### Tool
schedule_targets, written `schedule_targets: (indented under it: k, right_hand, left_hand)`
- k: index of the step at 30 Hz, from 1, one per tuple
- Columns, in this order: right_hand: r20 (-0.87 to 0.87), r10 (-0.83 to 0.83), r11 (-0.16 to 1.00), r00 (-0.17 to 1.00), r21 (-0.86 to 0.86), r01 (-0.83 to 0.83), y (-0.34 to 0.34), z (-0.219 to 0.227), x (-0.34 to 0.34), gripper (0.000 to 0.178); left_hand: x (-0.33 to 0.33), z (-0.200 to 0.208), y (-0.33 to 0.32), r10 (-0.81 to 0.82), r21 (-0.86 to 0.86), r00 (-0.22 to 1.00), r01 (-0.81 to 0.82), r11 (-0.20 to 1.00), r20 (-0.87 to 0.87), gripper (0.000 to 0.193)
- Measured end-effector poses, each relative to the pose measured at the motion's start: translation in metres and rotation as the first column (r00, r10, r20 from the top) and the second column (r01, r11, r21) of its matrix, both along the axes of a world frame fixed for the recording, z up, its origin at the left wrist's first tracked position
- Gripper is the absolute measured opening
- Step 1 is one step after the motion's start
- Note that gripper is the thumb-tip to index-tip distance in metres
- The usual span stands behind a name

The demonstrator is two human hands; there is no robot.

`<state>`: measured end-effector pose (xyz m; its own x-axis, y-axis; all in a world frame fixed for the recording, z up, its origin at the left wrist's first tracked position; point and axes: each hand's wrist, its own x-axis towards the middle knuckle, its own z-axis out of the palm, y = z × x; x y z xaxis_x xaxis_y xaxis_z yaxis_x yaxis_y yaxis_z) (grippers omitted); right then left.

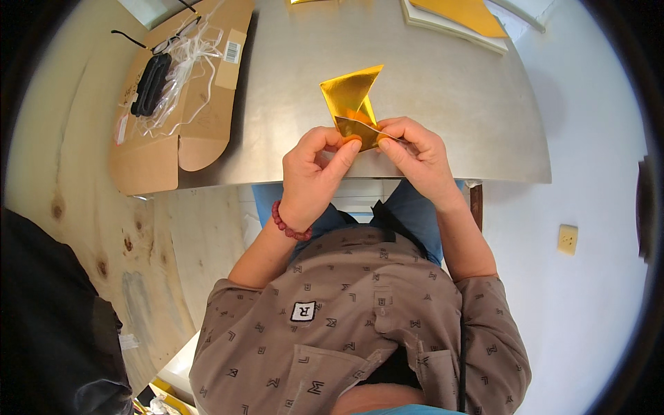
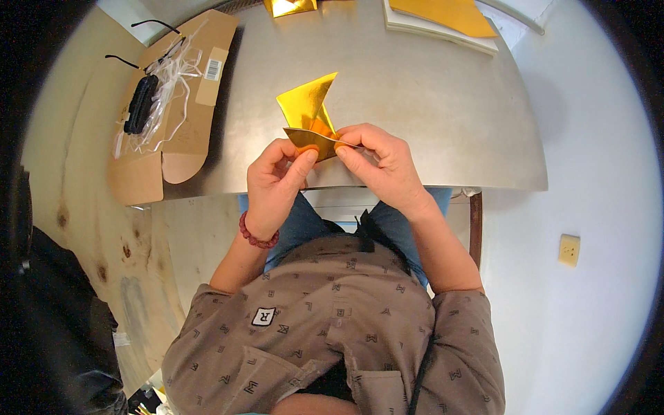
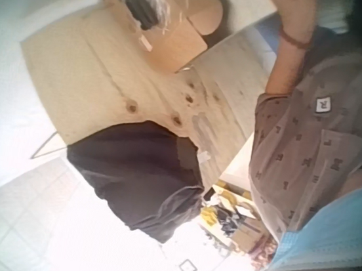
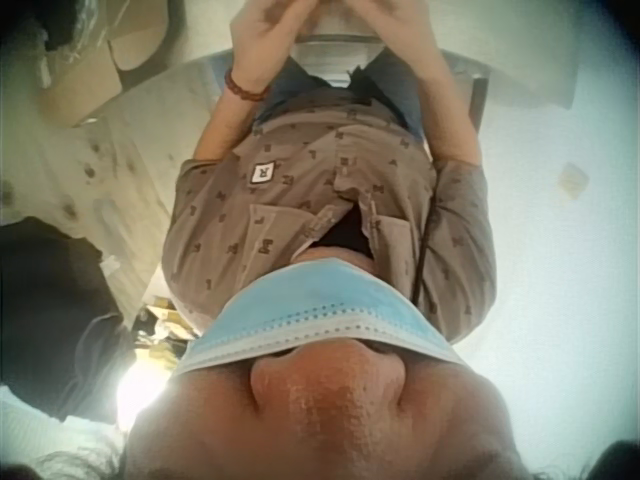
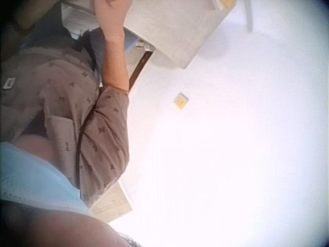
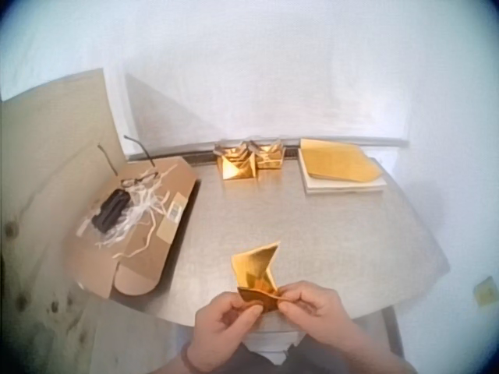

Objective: The person folds a gold-colored sheet of paper by hand into a small origami shape. They make several precise creases, fold the corners inward, and tuck flaps to form a compact object, then place it on the table with other finished pieces.

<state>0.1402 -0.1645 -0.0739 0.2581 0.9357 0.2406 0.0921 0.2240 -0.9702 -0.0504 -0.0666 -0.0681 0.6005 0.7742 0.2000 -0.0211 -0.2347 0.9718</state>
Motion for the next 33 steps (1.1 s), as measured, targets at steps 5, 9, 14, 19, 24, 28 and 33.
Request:
schedule_targets:
  k: [5, 9, 14, 19, 24, 28, 33]
  right_hand:
    - [-0.099, -0.008, 1.0, 0.995, 0.001, 0.008, 0.001, 0.002, -0.003, 0.02]
    - [-0.329, -0.055, 0.998, 0.943, -0.008, 0.056, 0.004, 0.008, -0.009, 0.025]
    - [-0.332, -0.018, 1.0, 0.943, 0.0, 0.019, 0.023, 0.016, -0.009, 0.025]
    - [-0.14, -0.011, 1.0, 0.99, 0.013, 0.013, 0.057, 0.041, 0.024, 0.02]
    - [-0.025, -0.01, 1.0, 1.0, 0.005, 0.01, 0.111, 0.055, 0.062, 0.02]
    - [-0.044, 0.01, 0.999, 0.999, -0.037, -0.011, 0.143, 0.043, 0.086, 0.022]
    - [-0.088, 0.016, 0.999, 0.996, -0.043, -0.02, 0.168, 0.019, 0.106, 0.018]
  left_hand:
    - [-0.003, 0.008, 0.005, -0.015, -0.396, 0.994, 0.058, 0.916, 0.109, 0.024]
    - [0.004, 0.009, 0.012, -0.007, -0.467, 0.977, 0.108, 0.878, 0.213, 0.026]
    - [0.021, 0.011, 0.013, -0.031, -0.459, 0.916, 0.229, 0.859, 0.399, 0.027]
    - [0.038, 0.035, 0.047, -0.091, -0.398, 0.939, 0.227, 0.889, 0.332, 0.025]
    - [0.069, 0.051, 0.102, -0.059, -0.533, 0.944, 0.234, 0.813, 0.324, 0.025]
    - [0.091, 0.043, 0.135, -0.057, -0.58, 0.952, 0.231, 0.781, 0.302, 0.024]
    - [0.112, 0.022, 0.153, -0.016, -0.655, 0.945, 0.238, 0.717, 0.326, 0.025]
